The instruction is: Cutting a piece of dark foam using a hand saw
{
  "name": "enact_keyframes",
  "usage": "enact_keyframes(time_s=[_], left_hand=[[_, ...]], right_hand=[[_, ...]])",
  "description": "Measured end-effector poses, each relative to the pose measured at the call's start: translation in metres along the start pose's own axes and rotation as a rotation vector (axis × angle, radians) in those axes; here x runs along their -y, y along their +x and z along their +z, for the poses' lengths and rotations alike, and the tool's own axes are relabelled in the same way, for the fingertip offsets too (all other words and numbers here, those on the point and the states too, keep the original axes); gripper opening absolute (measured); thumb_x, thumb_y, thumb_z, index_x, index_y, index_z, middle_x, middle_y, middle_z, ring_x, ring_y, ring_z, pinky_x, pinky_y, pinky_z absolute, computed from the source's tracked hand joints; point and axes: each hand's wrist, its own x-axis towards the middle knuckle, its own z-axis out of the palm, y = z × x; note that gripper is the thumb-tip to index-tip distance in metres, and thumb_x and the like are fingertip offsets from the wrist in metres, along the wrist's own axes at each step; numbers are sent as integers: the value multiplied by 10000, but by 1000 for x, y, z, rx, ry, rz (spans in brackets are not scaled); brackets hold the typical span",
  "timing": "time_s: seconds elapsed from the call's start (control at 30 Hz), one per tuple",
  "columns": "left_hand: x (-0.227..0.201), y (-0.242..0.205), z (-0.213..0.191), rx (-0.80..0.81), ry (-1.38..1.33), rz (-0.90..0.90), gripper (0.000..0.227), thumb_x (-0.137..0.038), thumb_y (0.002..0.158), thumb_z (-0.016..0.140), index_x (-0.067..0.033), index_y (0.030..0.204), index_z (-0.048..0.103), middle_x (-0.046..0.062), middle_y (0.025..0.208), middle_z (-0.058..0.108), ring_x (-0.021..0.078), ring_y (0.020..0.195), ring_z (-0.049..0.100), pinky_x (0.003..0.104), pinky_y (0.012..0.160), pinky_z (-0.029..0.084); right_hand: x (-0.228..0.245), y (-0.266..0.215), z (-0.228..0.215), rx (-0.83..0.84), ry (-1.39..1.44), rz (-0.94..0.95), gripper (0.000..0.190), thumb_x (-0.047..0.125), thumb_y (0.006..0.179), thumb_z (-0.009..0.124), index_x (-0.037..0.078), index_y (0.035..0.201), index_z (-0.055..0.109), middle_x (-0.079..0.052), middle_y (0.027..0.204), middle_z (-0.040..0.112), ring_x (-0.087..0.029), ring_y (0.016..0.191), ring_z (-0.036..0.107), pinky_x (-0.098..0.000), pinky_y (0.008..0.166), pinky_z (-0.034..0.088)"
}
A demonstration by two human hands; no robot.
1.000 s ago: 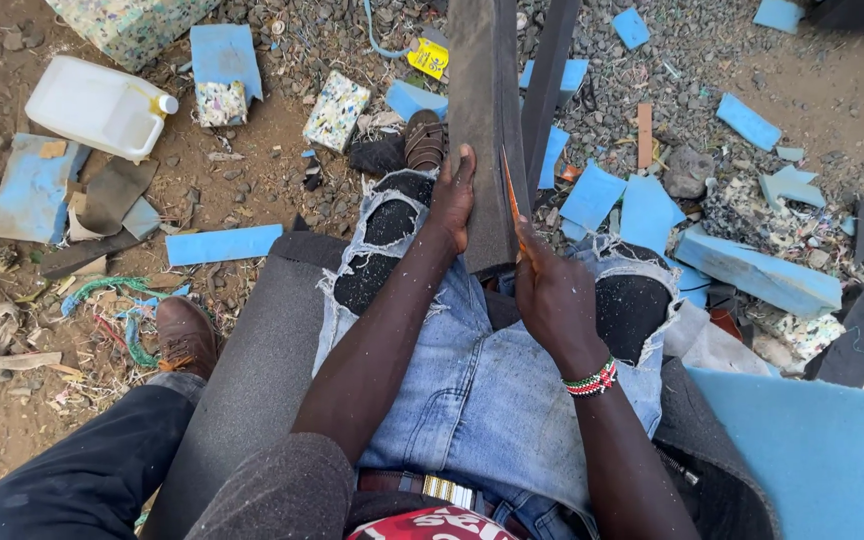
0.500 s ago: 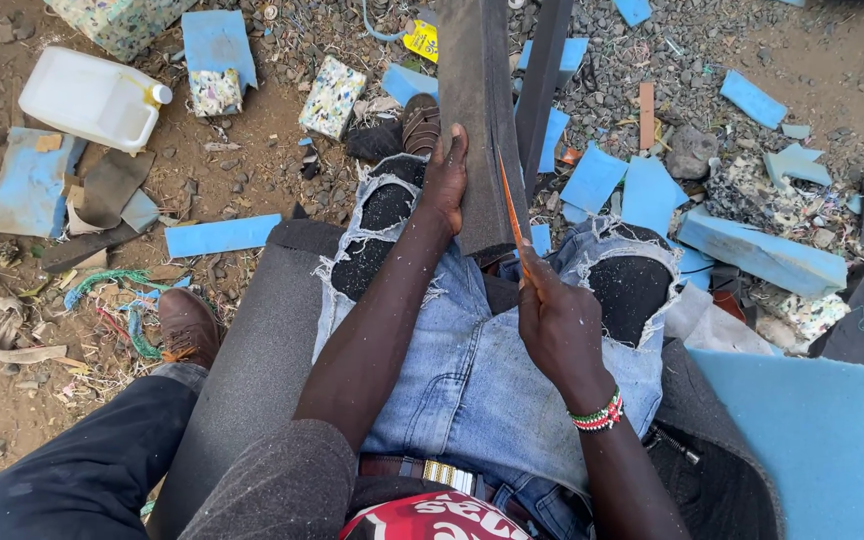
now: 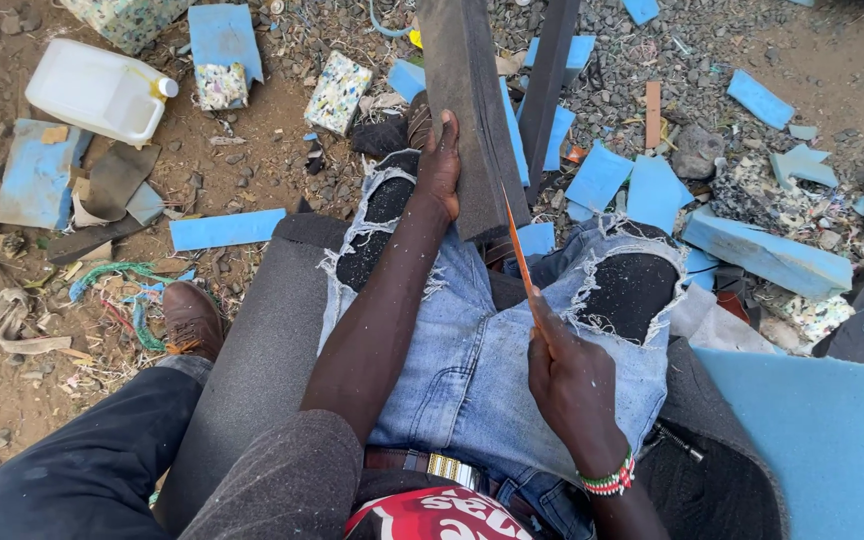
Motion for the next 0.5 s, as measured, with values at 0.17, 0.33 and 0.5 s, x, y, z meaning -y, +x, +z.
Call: enact_keyframes(time_s=[0.17, 0.33, 0.5], left_hand=[[-2, 21, -5, -66, -95, 53, 1195, -742, 583, 692, -265, 1652, 456, 170, 1433, 691, 434, 1227, 704, 670, 1001, 608], [-1, 44, -9, -53, -187, 11, 1027, -728, 682, 661, -195, 1555, 562, 197, 1388, 718, 468, 1232, 701, 685, 1016, 597], [11, 79, -23, 134, -427, 39, 883, -704, 704, 749, -170, 1402, 657, 215, 1287, 749, 480, 1186, 714, 721, 1004, 596]], right_hand=[[1, -31, 0, 46, -95, 33, 624, 135, 1035, 646, 221, 1637, 508, -115, 603, 629, -301, 442, 527, -491, 462, 344], [-1, -61, 0, 36, -159, 63, 631, 198, 1037, 648, 279, 1644, 498, -95, 624, 643, -298, 445, 548, -504, 465, 377], [6, -93, -16, 65, -117, 124, 662, 224, 1008, 679, 347, 1632, 495, -66, 632, 687, -257, 458, 613, -456, 506, 478]])
